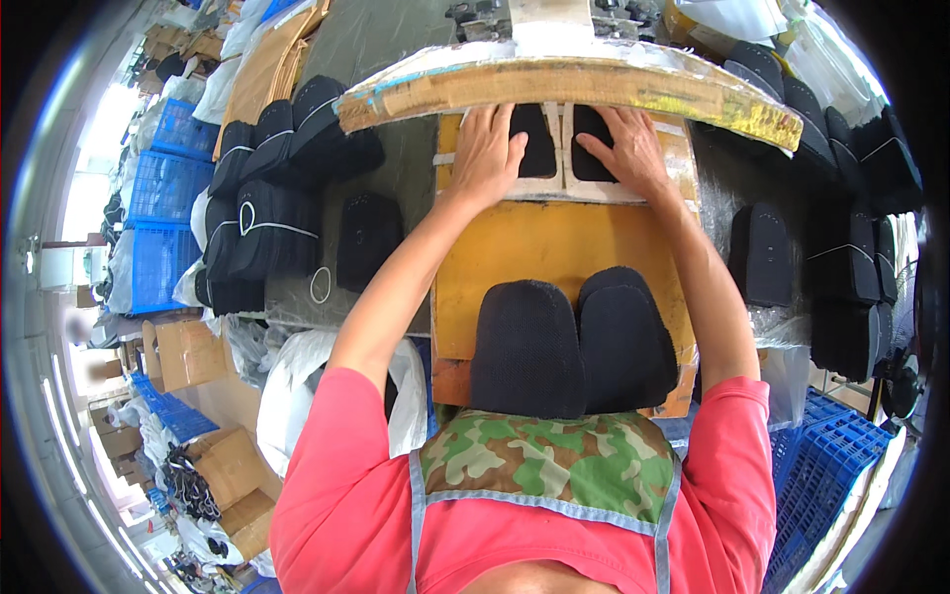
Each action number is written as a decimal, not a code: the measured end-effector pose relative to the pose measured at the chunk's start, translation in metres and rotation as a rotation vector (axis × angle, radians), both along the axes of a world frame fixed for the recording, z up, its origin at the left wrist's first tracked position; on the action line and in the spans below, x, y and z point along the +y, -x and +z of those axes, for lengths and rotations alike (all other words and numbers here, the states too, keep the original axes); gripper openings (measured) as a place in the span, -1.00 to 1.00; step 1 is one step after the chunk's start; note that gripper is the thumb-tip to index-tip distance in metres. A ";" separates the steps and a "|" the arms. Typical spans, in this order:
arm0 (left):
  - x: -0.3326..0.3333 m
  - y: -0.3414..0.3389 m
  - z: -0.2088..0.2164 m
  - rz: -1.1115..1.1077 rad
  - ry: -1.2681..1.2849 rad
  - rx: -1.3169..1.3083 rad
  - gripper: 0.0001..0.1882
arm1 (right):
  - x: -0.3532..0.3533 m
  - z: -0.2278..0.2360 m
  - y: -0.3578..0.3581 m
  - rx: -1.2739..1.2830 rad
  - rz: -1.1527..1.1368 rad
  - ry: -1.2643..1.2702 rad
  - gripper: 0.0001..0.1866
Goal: Applying glue or adhesive to shoe components using a screen-printing jig and a spreader tool.
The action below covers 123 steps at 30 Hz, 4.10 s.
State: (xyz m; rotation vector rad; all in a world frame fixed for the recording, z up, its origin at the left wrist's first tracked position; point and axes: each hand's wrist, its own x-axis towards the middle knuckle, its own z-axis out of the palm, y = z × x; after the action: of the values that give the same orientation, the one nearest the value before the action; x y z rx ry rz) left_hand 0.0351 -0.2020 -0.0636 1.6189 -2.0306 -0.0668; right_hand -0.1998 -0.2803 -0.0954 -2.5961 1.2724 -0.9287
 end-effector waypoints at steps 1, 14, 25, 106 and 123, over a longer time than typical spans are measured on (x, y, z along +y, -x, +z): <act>-0.014 0.002 -0.006 0.053 -0.055 -0.030 -0.44 | 0.001 0.000 -0.001 0.012 -0.002 -0.009 -0.39; -0.033 0.005 -0.021 -0.089 -0.111 -0.117 -0.40 | 0.001 0.005 0.005 0.040 -0.048 -0.066 -0.37; -0.028 0.001 -0.008 -0.151 -0.211 -0.082 -0.48 | 0.011 0.014 0.001 0.008 0.053 -0.077 -0.46; 0.120 -0.047 -0.016 0.123 -0.159 0.896 -0.90 | -0.002 0.098 -0.073 0.082 0.222 -0.178 -0.79; 0.111 -0.045 -0.023 0.051 -0.033 0.841 -0.91 | -0.041 0.106 0.011 0.170 0.013 -0.014 -0.76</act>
State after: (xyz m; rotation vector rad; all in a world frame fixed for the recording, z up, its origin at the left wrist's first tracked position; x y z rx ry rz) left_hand 0.0800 -0.0908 -0.0870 1.3309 -1.3347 -0.6478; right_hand -0.2111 -0.3212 0.0101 -2.7181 1.2934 -0.7074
